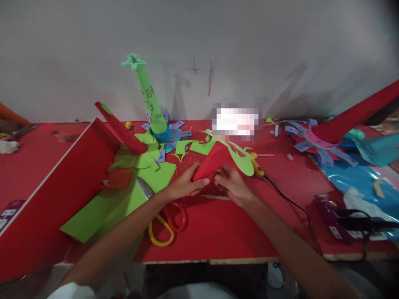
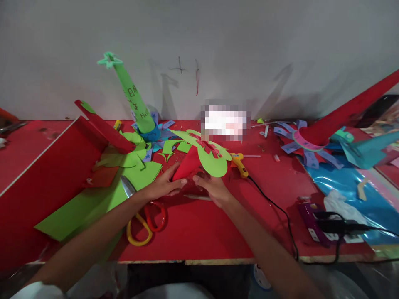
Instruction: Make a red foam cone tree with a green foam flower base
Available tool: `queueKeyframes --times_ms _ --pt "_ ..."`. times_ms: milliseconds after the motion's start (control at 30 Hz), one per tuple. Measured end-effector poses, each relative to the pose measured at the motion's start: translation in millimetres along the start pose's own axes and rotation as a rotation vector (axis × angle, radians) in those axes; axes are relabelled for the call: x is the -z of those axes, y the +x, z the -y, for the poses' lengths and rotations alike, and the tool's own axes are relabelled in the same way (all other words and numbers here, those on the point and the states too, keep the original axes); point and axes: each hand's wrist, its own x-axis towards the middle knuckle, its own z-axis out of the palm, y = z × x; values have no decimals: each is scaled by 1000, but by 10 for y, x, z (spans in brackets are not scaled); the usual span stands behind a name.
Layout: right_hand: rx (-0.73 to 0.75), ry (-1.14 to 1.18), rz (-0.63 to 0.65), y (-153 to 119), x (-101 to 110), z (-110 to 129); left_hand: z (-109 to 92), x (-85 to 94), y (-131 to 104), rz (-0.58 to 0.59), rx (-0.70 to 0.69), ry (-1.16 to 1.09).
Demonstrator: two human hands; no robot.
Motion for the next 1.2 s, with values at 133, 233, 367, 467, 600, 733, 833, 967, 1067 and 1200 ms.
queueKeyframes --times_ms 133,233,367,467,600,733,833,967,1067,1200 --pt "18 -1 -7 13 28 -15 20 -9 13 83 41 -41" --pt "9 -24 -37 11 58 -55 35 -16 13 182 51 -21" --pt "11 -7 -74 25 68 -64 57 -18 25 151 20 -5" --pt "43 46 -132 43 53 -23 76 -12 51 62 8 6" --pt "61 64 -119 52 27 18 102 -20 81 12 -39 48" --pt "47 40 -42 44 10 11 112 -35 80 -27 -77 144" --pt "44 32 -7 39 10 1 121 -27 79 -54 -110 213" --pt "39 18 15 46 30 -11 136 -12 90 -51 -104 193" --pt "52 28 -6 52 55 -21 129 -15 90 -31 -107 187" --pt "41 41 -54 52 89 -30 127 -17 77 -14 -107 204"
